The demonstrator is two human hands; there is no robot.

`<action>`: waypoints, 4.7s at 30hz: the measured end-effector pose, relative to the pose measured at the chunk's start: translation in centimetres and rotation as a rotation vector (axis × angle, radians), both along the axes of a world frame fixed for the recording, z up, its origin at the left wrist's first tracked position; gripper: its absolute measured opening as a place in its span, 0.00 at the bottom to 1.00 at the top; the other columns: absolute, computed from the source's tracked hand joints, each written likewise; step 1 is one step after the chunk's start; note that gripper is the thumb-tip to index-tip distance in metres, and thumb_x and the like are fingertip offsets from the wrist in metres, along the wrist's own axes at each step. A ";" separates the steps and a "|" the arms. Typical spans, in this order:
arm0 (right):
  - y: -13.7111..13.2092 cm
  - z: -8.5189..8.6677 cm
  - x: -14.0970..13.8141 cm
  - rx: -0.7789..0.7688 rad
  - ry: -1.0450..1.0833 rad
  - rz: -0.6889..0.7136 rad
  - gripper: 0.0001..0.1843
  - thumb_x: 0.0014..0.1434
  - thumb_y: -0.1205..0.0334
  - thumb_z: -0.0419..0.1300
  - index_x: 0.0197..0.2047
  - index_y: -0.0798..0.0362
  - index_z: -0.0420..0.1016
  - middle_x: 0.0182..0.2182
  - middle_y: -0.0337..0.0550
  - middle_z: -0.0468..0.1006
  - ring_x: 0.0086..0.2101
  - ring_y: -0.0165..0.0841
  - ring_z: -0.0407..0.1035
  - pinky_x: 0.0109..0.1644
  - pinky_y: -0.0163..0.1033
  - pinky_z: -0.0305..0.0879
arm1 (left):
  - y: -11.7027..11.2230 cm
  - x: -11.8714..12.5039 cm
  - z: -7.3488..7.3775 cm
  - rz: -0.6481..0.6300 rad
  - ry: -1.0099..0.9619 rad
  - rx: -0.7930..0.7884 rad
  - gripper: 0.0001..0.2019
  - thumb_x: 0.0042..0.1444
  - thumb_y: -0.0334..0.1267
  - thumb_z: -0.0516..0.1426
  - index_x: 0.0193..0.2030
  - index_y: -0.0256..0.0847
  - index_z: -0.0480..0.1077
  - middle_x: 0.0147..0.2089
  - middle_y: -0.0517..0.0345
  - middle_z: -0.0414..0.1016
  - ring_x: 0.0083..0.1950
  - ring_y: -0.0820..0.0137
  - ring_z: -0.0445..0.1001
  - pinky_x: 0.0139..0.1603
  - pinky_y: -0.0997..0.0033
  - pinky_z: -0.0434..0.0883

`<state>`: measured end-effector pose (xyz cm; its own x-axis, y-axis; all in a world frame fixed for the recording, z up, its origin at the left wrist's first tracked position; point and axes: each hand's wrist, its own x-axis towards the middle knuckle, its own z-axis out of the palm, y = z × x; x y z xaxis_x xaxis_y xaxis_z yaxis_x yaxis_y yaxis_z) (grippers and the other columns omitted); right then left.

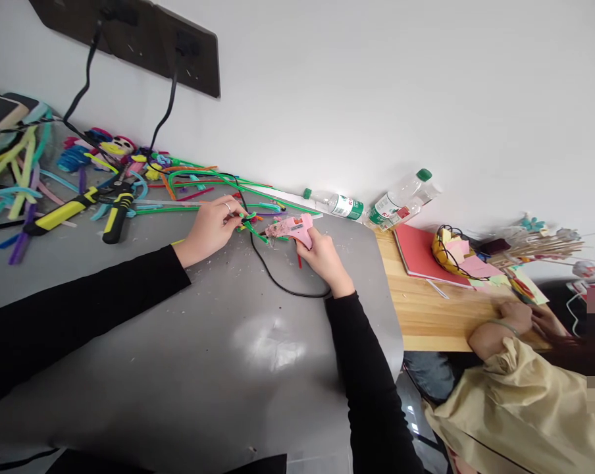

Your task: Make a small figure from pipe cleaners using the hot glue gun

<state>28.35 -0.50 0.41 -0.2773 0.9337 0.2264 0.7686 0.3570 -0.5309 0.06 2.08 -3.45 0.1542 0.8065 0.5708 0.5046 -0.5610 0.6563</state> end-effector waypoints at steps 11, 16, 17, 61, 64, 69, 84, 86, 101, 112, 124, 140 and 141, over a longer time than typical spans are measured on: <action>0.0 0.0 -0.1 0.014 0.015 0.010 0.16 0.58 0.49 0.56 0.29 0.47 0.54 0.19 0.30 0.55 0.22 0.28 0.49 0.29 0.35 0.54 | 0.1 -0.1 0.0 0.018 -0.005 0.035 0.09 0.57 0.23 0.53 0.33 0.40 0.70 0.36 0.57 0.72 0.31 0.69 0.72 0.35 0.68 0.69; -0.1 0.1 -0.1 0.025 0.011 0.008 0.16 0.58 0.50 0.56 0.28 0.47 0.54 0.19 0.30 0.55 0.23 0.27 0.48 0.29 0.35 0.54 | 0.3 -0.2 -0.1 0.037 -0.003 0.045 0.09 0.57 0.23 0.54 0.33 0.41 0.70 0.36 0.57 0.72 0.31 0.69 0.71 0.35 0.68 0.70; -0.1 0.1 -0.2 0.024 0.010 0.007 0.15 0.58 0.50 0.56 0.28 0.47 0.54 0.19 0.30 0.54 0.23 0.27 0.48 0.29 0.35 0.53 | 0.3 -0.3 -0.2 0.045 -0.003 0.042 0.09 0.56 0.22 0.54 0.33 0.41 0.70 0.36 0.57 0.72 0.32 0.69 0.72 0.35 0.69 0.70; 1.3 0.1 -3.4 -0.008 0.383 0.068 0.14 0.62 0.62 0.58 0.52 0.50 0.71 0.41 0.43 0.77 0.41 0.32 0.73 0.37 0.34 0.71 | -2.1 0.9 1.9 -0.045 -0.174 0.214 0.07 0.68 0.32 0.54 0.43 0.43 0.74 0.43 0.52 0.82 0.41 0.67 0.80 0.36 0.70 0.78; 2.2 0.8 -4.9 -0.192 0.361 0.305 0.16 0.63 0.61 0.60 0.55 0.49 0.74 0.48 0.46 0.80 0.43 0.33 0.75 0.41 0.37 0.76 | -2.1 0.8 2.0 -0.052 -0.203 0.172 0.06 0.67 0.32 0.55 0.43 0.42 0.74 0.42 0.53 0.82 0.40 0.68 0.80 0.34 0.72 0.78; 1.8 1.2 -4.7 -0.189 0.413 0.418 0.14 0.66 0.59 0.65 0.54 0.49 0.79 0.49 0.46 0.83 0.48 0.37 0.78 0.53 0.45 0.78 | -2.1 0.7 1.9 -0.113 -0.186 0.078 0.07 0.65 0.33 0.55 0.44 0.42 0.75 0.43 0.53 0.83 0.41 0.68 0.82 0.37 0.73 0.79; 0.2 0.9 -3.6 0.006 0.260 0.381 0.17 0.67 0.56 0.66 0.58 0.47 0.79 0.40 0.44 0.85 0.39 0.38 0.79 0.49 0.46 0.77 | -2.1 0.7 1.4 -0.131 -0.075 0.033 0.07 0.64 0.35 0.58 0.42 0.42 0.79 0.41 0.53 0.85 0.38 0.67 0.82 0.36 0.72 0.76; 0.2 1.0 -3.6 0.047 0.247 0.341 0.17 0.67 0.55 0.67 0.58 0.47 0.79 0.40 0.44 0.84 0.39 0.38 0.78 0.48 0.46 0.77 | -2.0 0.7 1.3 -0.107 -0.070 0.042 0.07 0.64 0.34 0.57 0.42 0.42 0.79 0.41 0.53 0.85 0.37 0.68 0.81 0.37 0.71 0.77; 0.3 0.3 -4.0 0.113 0.288 0.280 0.10 0.71 0.60 0.59 0.44 0.48 0.84 0.40 0.44 0.85 0.40 0.37 0.79 0.45 0.44 0.75 | -2.0 0.8 1.2 -0.109 -0.084 0.102 0.08 0.64 0.33 0.57 0.44 0.41 0.79 0.43 0.53 0.86 0.39 0.68 0.82 0.39 0.72 0.77; 0.6 -0.5 -4.7 -0.402 0.566 0.314 0.19 0.60 0.43 0.69 0.43 0.50 0.78 0.37 0.42 0.79 0.30 0.30 0.71 0.32 0.37 0.72 | -2.5 0.8 1.7 -0.248 -0.112 0.136 0.07 0.67 0.37 0.59 0.42 0.42 0.81 0.41 0.54 0.86 0.41 0.68 0.83 0.45 0.71 0.78; 0.6 0.3 -4.7 -0.528 0.729 0.365 0.23 0.53 0.41 0.75 0.38 0.51 0.77 0.29 0.36 0.73 0.25 0.26 0.64 0.30 0.35 0.66 | -2.0 1.0 2.0 -0.393 -0.291 -0.011 0.15 0.66 0.51 0.64 0.38 0.42 0.81 0.42 0.49 0.84 0.45 0.63 0.83 0.47 0.64 0.79; 1.1 -0.1 -4.4 -0.403 0.782 0.187 0.27 0.53 0.37 0.74 0.34 0.50 0.71 0.25 0.33 0.71 0.24 0.26 0.65 0.28 0.34 0.64 | -1.9 0.9 1.8 -0.230 -0.329 -0.110 0.13 0.62 0.33 0.56 0.53 0.39 0.74 0.48 0.49 0.82 0.49 0.63 0.81 0.51 0.61 0.80; 1.1 0.0 -4.3 -0.395 0.795 0.166 0.27 0.52 0.37 0.74 0.33 0.50 0.71 0.25 0.33 0.71 0.24 0.26 0.64 0.28 0.34 0.63 | -1.8 0.8 1.8 -0.180 -0.302 -0.106 0.11 0.63 0.34 0.56 0.51 0.39 0.74 0.47 0.49 0.82 0.48 0.63 0.81 0.50 0.61 0.79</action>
<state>24.01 0.56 0.40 -0.3137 0.9461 0.0803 0.0777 0.1098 -0.9909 0.85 0.31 -1.65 0.1361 0.8390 0.5268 0.1786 -0.5438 0.8200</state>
